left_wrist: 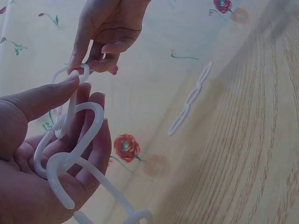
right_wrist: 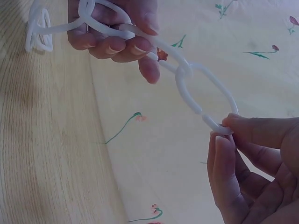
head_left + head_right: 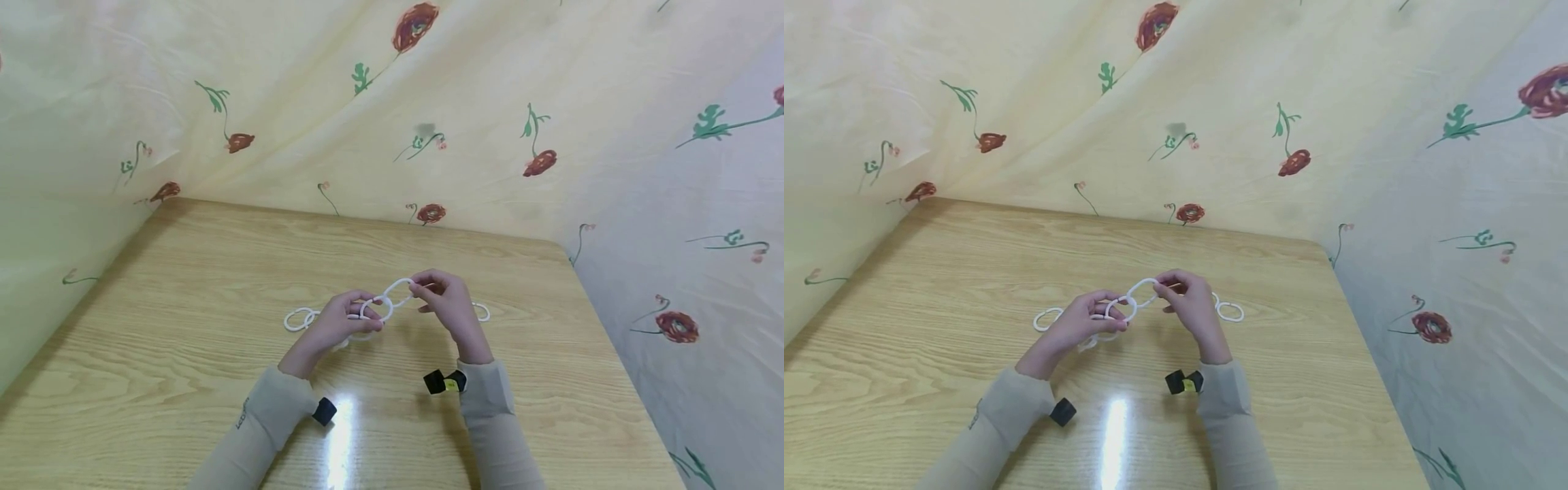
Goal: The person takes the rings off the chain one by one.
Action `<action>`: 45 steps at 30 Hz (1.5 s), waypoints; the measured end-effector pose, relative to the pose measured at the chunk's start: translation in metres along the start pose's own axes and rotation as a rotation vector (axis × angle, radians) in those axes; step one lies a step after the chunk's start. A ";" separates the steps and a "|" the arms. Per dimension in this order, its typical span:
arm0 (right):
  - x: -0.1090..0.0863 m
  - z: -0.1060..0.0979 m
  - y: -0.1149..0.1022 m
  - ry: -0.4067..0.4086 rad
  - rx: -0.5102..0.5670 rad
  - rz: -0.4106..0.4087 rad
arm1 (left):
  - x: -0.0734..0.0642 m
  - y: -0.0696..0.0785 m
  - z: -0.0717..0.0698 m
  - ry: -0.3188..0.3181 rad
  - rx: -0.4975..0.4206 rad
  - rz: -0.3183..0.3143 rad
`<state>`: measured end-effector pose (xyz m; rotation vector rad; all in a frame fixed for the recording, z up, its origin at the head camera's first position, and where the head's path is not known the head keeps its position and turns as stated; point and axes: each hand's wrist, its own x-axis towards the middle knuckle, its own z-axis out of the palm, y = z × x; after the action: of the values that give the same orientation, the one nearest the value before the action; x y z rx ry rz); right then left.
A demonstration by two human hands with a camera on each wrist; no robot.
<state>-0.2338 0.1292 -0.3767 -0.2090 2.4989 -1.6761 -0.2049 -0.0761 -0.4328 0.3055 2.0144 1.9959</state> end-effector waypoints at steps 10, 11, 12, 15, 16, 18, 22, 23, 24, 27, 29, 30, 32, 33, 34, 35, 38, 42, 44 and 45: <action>0.000 -0.002 0.001 0.014 0.014 0.004 | 0.000 -0.002 -0.001 -0.014 -0.059 -0.016; 0.000 -0.003 0.001 0.017 0.017 0.001 | 0.000 -0.002 -0.001 -0.016 -0.057 -0.014; 0.000 -0.003 0.001 0.021 0.024 0.001 | 0.000 -0.002 -0.001 -0.017 -0.054 -0.015; 0.001 -0.004 0.002 0.033 0.036 -0.006 | 0.000 -0.002 -0.001 0.001 -0.052 -0.012; 0.001 -0.004 0.002 0.035 0.039 -0.008 | 0.000 -0.002 -0.001 0.009 -0.054 -0.010; 0.001 -0.004 0.002 0.039 0.043 -0.011 | 0.000 -0.001 -0.001 0.026 -0.062 -0.016; 0.001 -0.004 0.002 0.050 0.057 -0.008 | 0.000 0.001 -0.003 0.025 -0.085 -0.017; 0.001 -0.005 0.002 0.053 0.059 -0.007 | 0.000 0.001 -0.003 0.021 -0.088 -0.019; 0.001 -0.005 0.002 0.056 0.060 -0.006 | 0.001 0.001 -0.003 0.016 -0.090 -0.015; 0.001 -0.006 0.002 0.064 0.069 0.005 | 0.001 0.002 -0.004 0.020 -0.095 -0.022; 0.001 -0.006 0.003 0.065 0.076 0.012 | 0.001 0.002 -0.004 0.039 -0.106 -0.029; 0.002 -0.006 0.003 0.065 0.080 0.015 | 0.001 0.002 -0.004 0.054 -0.113 -0.033; 0.003 -0.006 0.004 0.070 0.093 0.027 | 0.001 0.002 -0.004 0.089 -0.120 -0.034; 0.003 -0.006 0.004 0.071 0.096 0.029 | 0.001 0.002 -0.004 0.108 -0.119 -0.032; 0.004 -0.006 0.005 0.071 0.101 0.031 | 0.001 0.002 -0.004 0.129 -0.120 -0.029; 0.004 -0.007 0.005 0.073 0.104 0.033 | 0.001 0.002 -0.004 0.147 -0.118 -0.026; 0.004 -0.007 0.005 0.071 0.110 0.033 | 0.001 0.002 -0.004 0.190 -0.102 -0.011; 0.004 -0.007 0.006 0.065 0.117 0.029 | 0.002 0.002 -0.004 0.228 -0.113 0.007; 0.004 -0.007 0.005 0.066 0.121 0.030 | 0.002 0.002 -0.004 0.242 -0.121 0.015; 0.004 -0.007 0.005 0.068 0.126 0.032 | 0.002 0.002 -0.004 0.247 -0.127 0.019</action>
<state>-0.2395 0.1371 -0.3790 -0.1006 2.4187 -1.8491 -0.2082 -0.0787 -0.4314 0.0524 2.0168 2.2570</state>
